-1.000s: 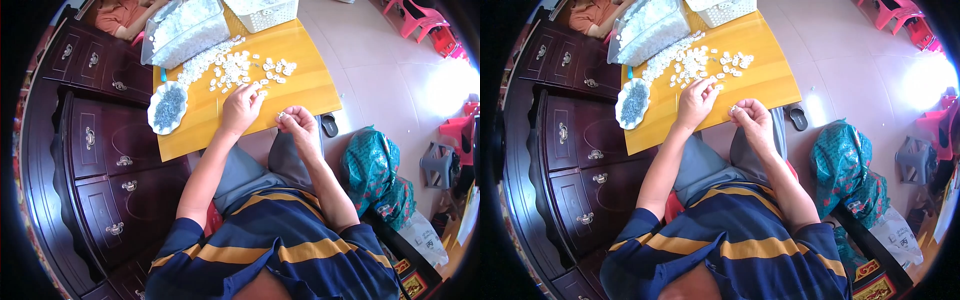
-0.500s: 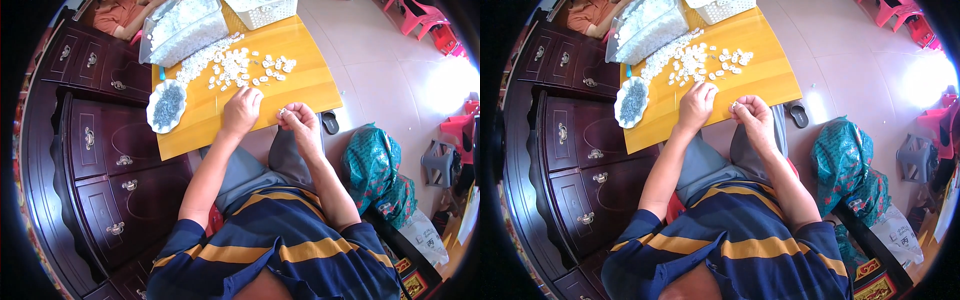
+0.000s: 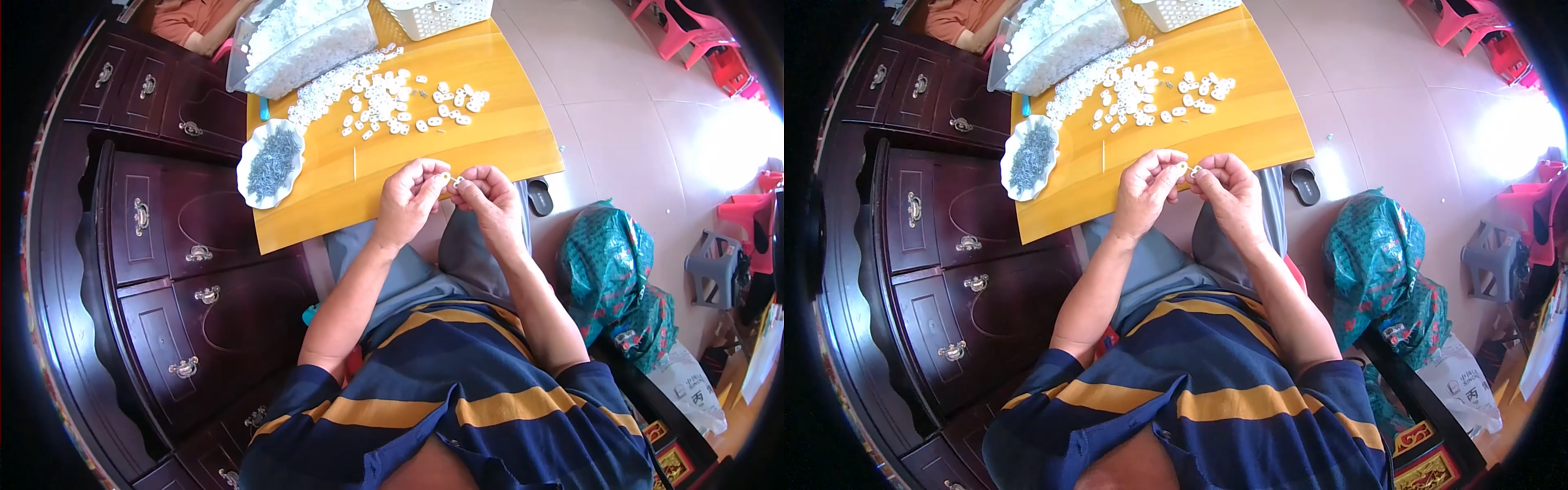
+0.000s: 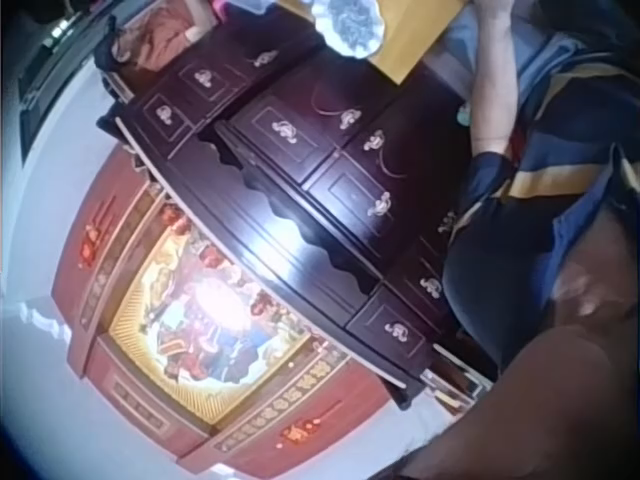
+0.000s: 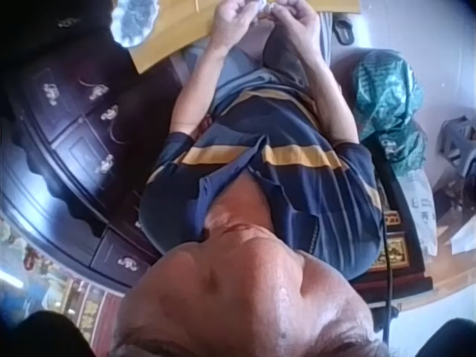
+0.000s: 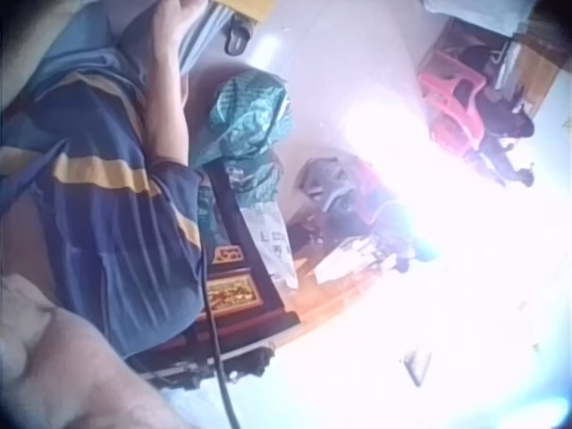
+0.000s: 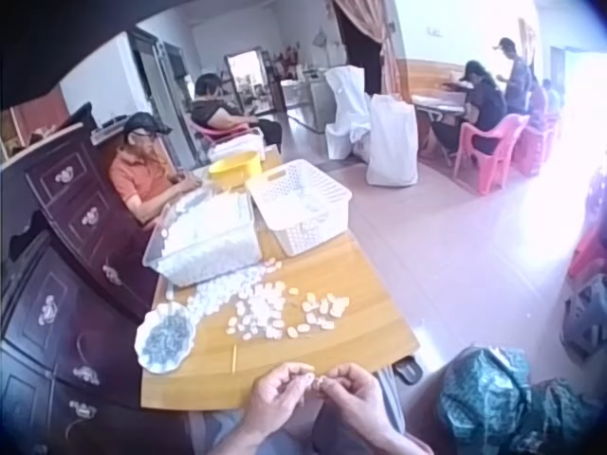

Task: Assembling small white plastic components and metal pins by hand.

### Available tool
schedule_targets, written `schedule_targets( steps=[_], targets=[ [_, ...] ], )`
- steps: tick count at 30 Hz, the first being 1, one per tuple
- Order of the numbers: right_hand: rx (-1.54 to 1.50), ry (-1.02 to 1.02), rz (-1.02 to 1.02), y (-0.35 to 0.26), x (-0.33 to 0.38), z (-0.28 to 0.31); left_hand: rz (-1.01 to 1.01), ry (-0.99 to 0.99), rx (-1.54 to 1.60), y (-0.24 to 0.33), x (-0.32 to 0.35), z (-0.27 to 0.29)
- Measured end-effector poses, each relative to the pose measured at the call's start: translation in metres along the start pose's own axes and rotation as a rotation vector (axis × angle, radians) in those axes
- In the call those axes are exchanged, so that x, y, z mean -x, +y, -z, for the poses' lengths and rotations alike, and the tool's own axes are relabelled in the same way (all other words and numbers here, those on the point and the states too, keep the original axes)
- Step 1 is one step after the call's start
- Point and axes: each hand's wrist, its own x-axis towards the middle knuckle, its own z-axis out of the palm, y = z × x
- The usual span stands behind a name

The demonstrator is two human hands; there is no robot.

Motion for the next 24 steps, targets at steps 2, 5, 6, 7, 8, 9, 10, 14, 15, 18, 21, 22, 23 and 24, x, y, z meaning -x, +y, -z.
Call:
schedule_targets(
  steps=[2,5,6,7,8,9,10,14,15,18,21,22,23,24],
  targets=[
    [0.009,0.001,0.001,-0.0005,0.0003,-0.0001,0.001,-0.002,0.004,0.0008,0.0002,0.0001],
    [0.026,0.0,0.003,0.0003,0.0008,-0.0001,0.01,0.001,0.001,0.0045,0.0007,-0.0003],
    [0.036,-0.001,0.004,0.0007,0.0009,0.0,0.017,0.005,-0.005,0.0051,0.0008,-0.0006],
    [0.036,-0.001,0.005,0.0007,0.001,0.0003,0.018,0.004,-0.005,0.0039,0.0006,-0.0005],
    [0.038,-0.002,0.002,0.0006,0.001,0.0002,-0.001,0.009,-0.012,0.0023,0.0003,-0.0001],
    [0.039,-0.003,0.0,0.0004,0.0011,0.0002,-0.02,0.013,-0.019,0.0012,0.0001,0.0],
    [0.039,-0.003,-0.001,0.0002,0.001,0.0,-0.02,0.013,-0.019,0.0006,0.0,-0.0001],
    [0.028,0.003,-0.001,-0.0019,0.0013,-0.0017,-0.093,0.008,-0.055,-0.0009,-0.0006,0.0],
    [0.027,0.004,-0.001,-0.0021,0.0012,-0.0018,-0.119,0.005,-0.072,-0.0018,-0.001,0.0002],
    [0.016,0.002,-0.002,-0.0024,0.0014,-0.0003,-0.157,0.0,-0.123,0.0016,0.0004,-0.0007],
    [0.023,0.015,-0.024,-0.0024,0.0023,-0.0008,-0.21,0.021,-0.16,0.0026,-0.0001,-0.0017],
    [0.023,0.015,-0.024,-0.0025,0.0026,-0.0013,-0.21,0.021,-0.16,0.0017,-0.0004,-0.0012],
    [0.033,0.014,-0.034,-0.0029,0.0028,-0.0023,-0.219,0.015,-0.169,0.0004,-0.0007,0.0001],
    [0.044,0.013,-0.044,-0.003,0.0029,-0.0031,-0.227,0.01,-0.177,-0.0005,-0.0009,0.0012]
  ],
)
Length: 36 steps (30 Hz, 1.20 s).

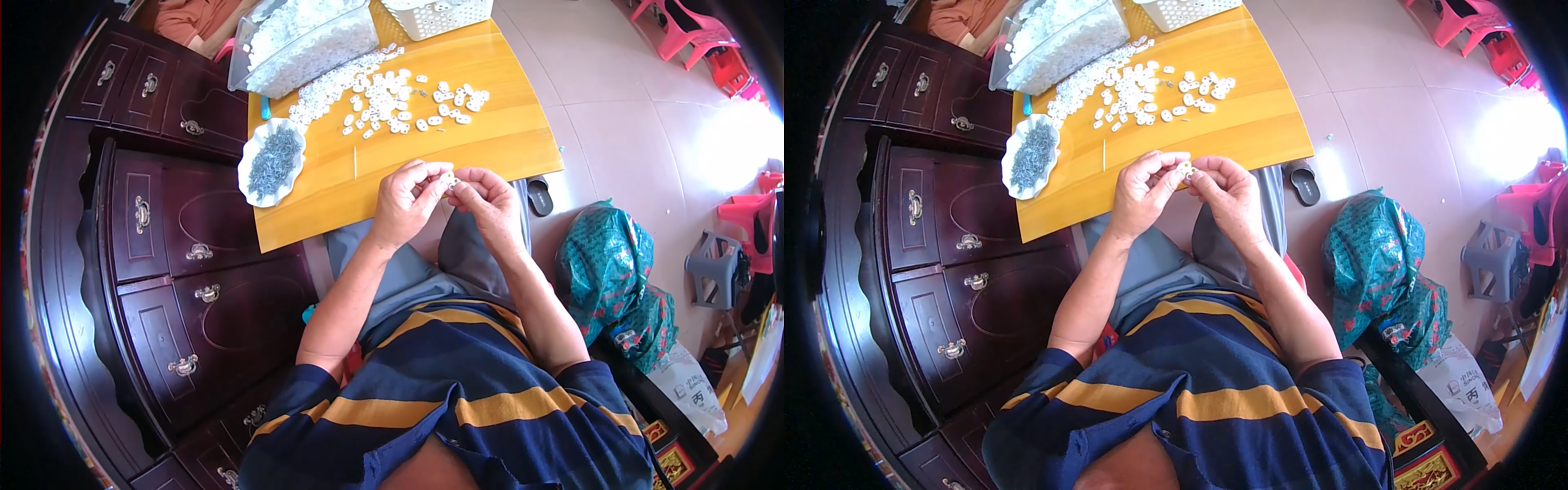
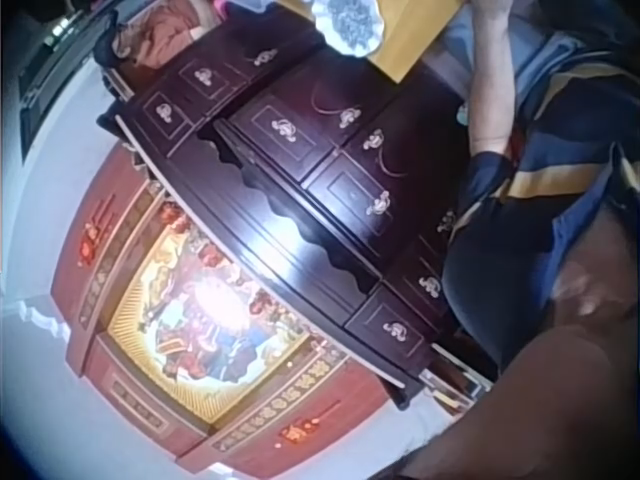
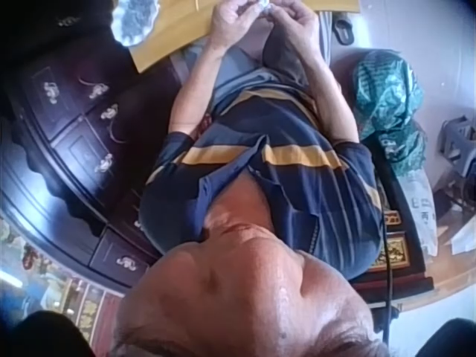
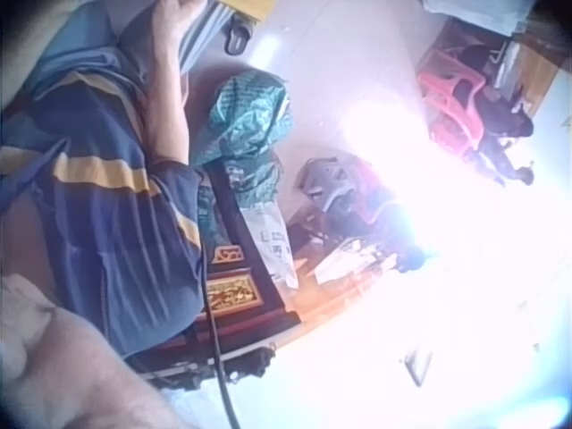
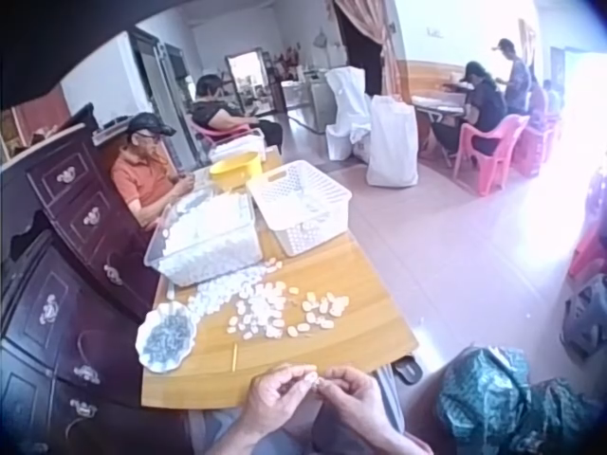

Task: Assembling small white plastic components and metal pins by hand.

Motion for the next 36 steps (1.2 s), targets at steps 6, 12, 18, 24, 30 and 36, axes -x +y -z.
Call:
schedule_targets(
  steps=[6,12,18,24,30,36],
  targets=[
    [0.019,-0.002,-0.046,0.002,0.0,0.0,-0.044,-0.045,-0.067,0.006,-0.002,0.002],
    [-0.021,-0.076,-0.138,-0.001,0.001,0.001,-0.027,-0.113,-0.123,0.009,-0.002,0.007],
    [-0.083,-0.049,-0.156,0.002,0.0,0.004,-0.063,-0.115,-0.254,0.025,0.0,0.001],
    [-0.165,-0.01,-0.147,0.002,0.0,0.004,-0.36,-0.05,-0.668,0.014,-0.002,-0.004],
    [-0.232,-0.03,-0.18,0.004,0.0,0.008,-0.383,-0.018,-0.614,0.013,-0.003,-0.005],
    [-0.225,-0.05,-0.235,0.002,0.001,0.008,-0.366,-0.04,-0.577,0.015,-0.004,-0.003]
  ],
)
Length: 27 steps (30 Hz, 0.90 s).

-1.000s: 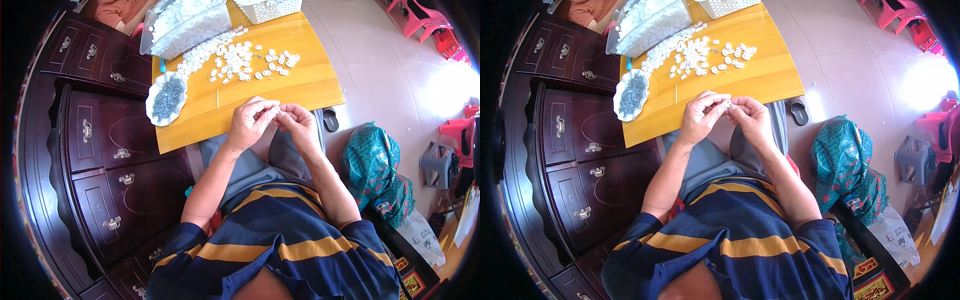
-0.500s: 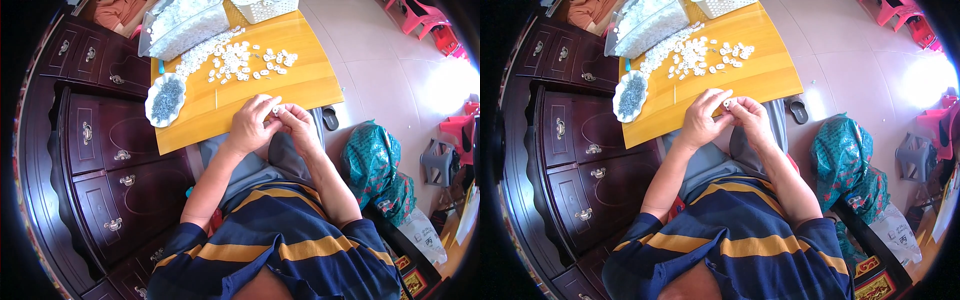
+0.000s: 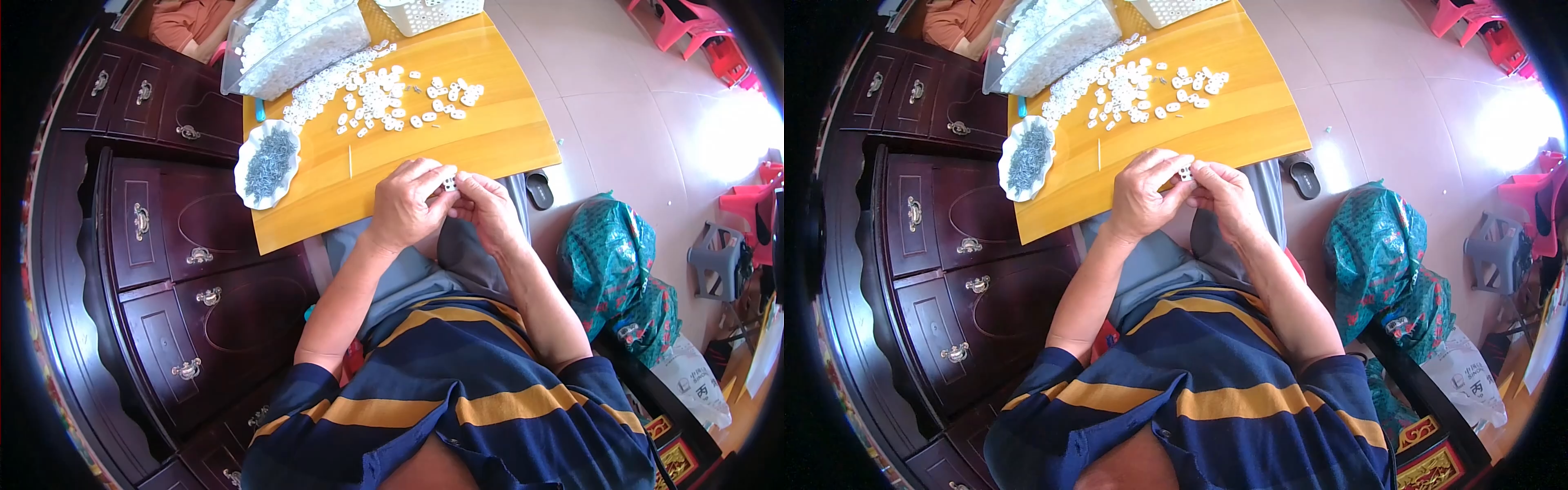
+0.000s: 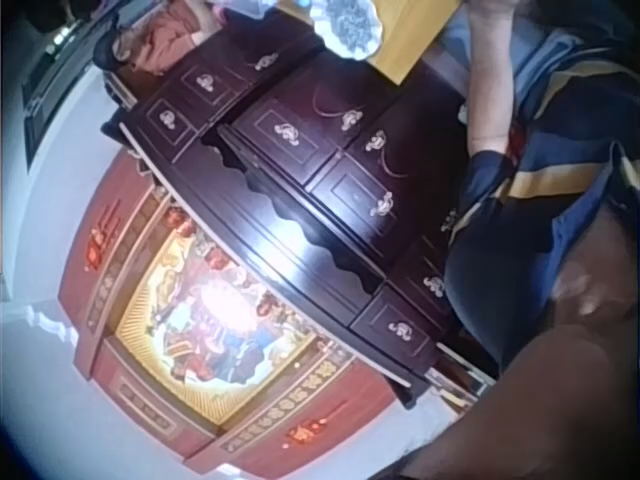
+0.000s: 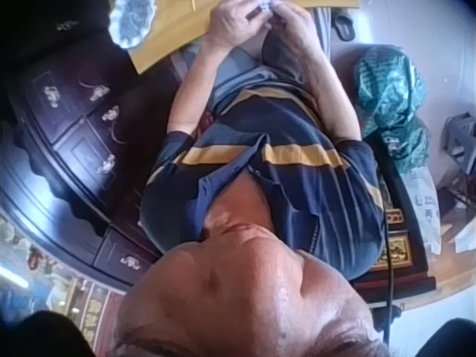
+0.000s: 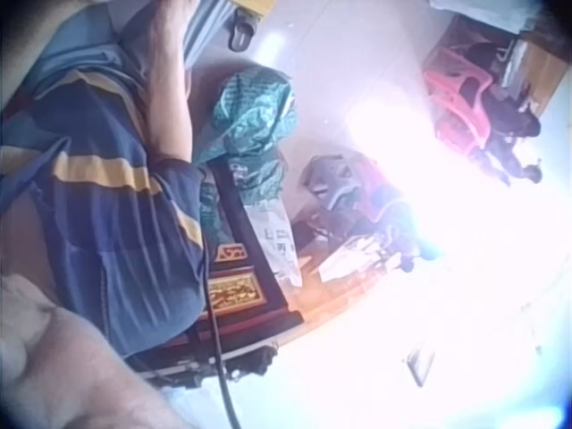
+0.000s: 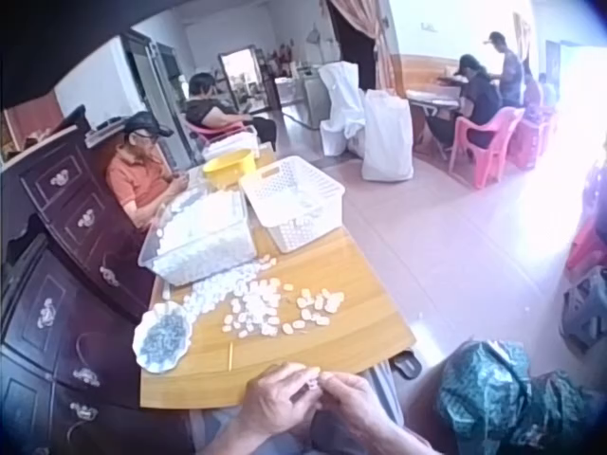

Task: Assembling small white plastic components and metal pins by hand.

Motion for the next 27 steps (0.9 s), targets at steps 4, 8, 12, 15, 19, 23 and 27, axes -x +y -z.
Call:
schedule_targets(
  steps=[4,8,12,15,19,23,27],
  targets=[
    [0.01,-0.002,0.005,0.002,-0.001,0.002,-0.017,-0.003,-0.012,-0.001,-0.001,0.0],
    [-0.006,0.015,0.038,0.004,-0.001,0.001,-0.037,0.006,-0.01,-0.002,-0.001,-0.002],
    [0.023,0.039,0.073,0.006,0.0,0.001,-0.062,0.016,-0.015,-0.003,0.0,-0.003],
    [0.025,0.051,0.093,0.008,0.0,0.0,-0.077,0.03,-0.01,-0.004,0.0,-0.004],
    [0.03,0.057,0.119,0.011,0.0,0.0,-0.092,0.042,-0.013,-0.007,0.002,-0.007],
    [0.043,0.062,0.144,0.013,0.0,-0.001,-0.117,0.054,-0.008,-0.008,0.002,-0.007],
    [0.05,0.063,0.158,0.015,0.001,-0.001,-0.135,0.058,-0.008,-0.008,0.003,-0.007]
  ],
)
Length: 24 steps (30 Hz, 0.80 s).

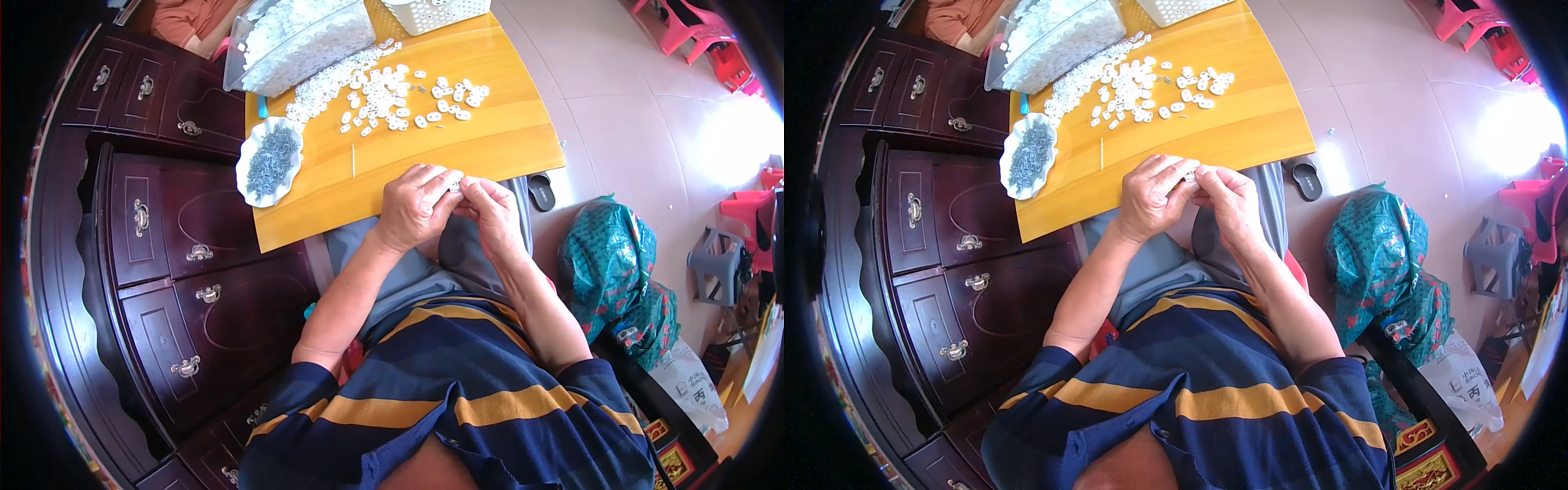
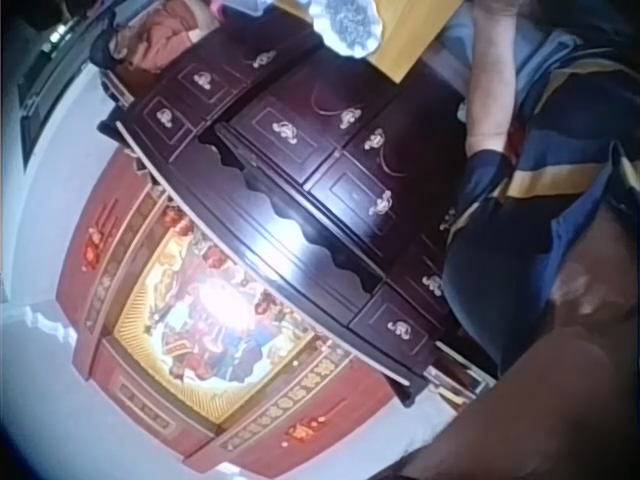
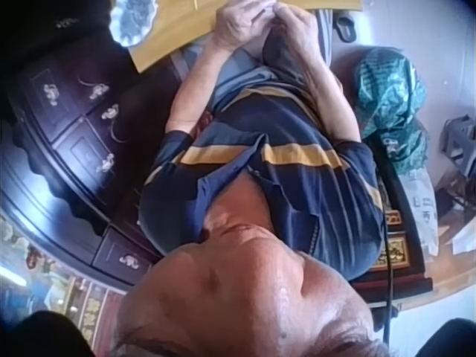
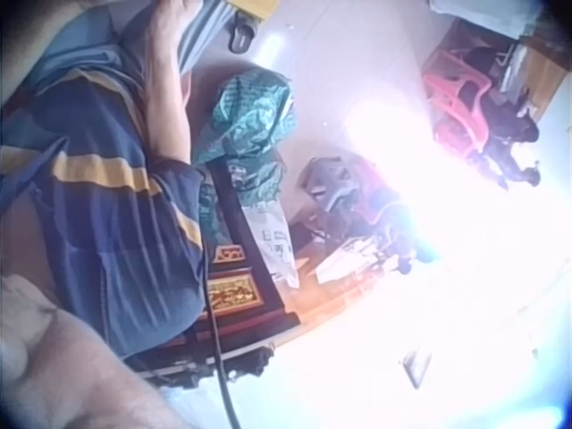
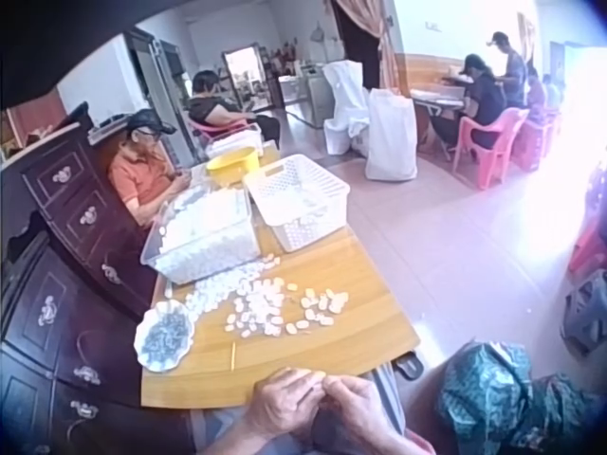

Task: Assembling small white plastic components and metal pins by hand.

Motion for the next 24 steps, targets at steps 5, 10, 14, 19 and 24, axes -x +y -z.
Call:
schedule_targets(
  steps=[5,10,14,19,24],
  targets=[
    [-0.02,0.005,0.013,-0.0037,0.0011,-0.0015,-0.013,-0.017,-0.028,0.002,-0.0038,-0.0014],
    [-0.02,-0.001,0.037,-0.0055,0.0001,-0.0054,-0.02,-0.059,-0.054,0.001,-0.0088,0.0035],
    [-0.027,0.019,0.052,-0.0025,-0.0014,-0.0029,-0.009,-0.068,-0.03,0.001,-0.0092,0.0016],
    [0.017,0.038,0.054,-0.0026,-0.0002,-0.0032,-0.003,-0.044,-0.011,-0.0003,-0.0061,-0.0018],
    [0.028,0.046,0.069,-0.0016,0.002,-0.0054,-0.013,-0.018,0.003,-0.0001,-0.0044,-0.0018]
  ],
)
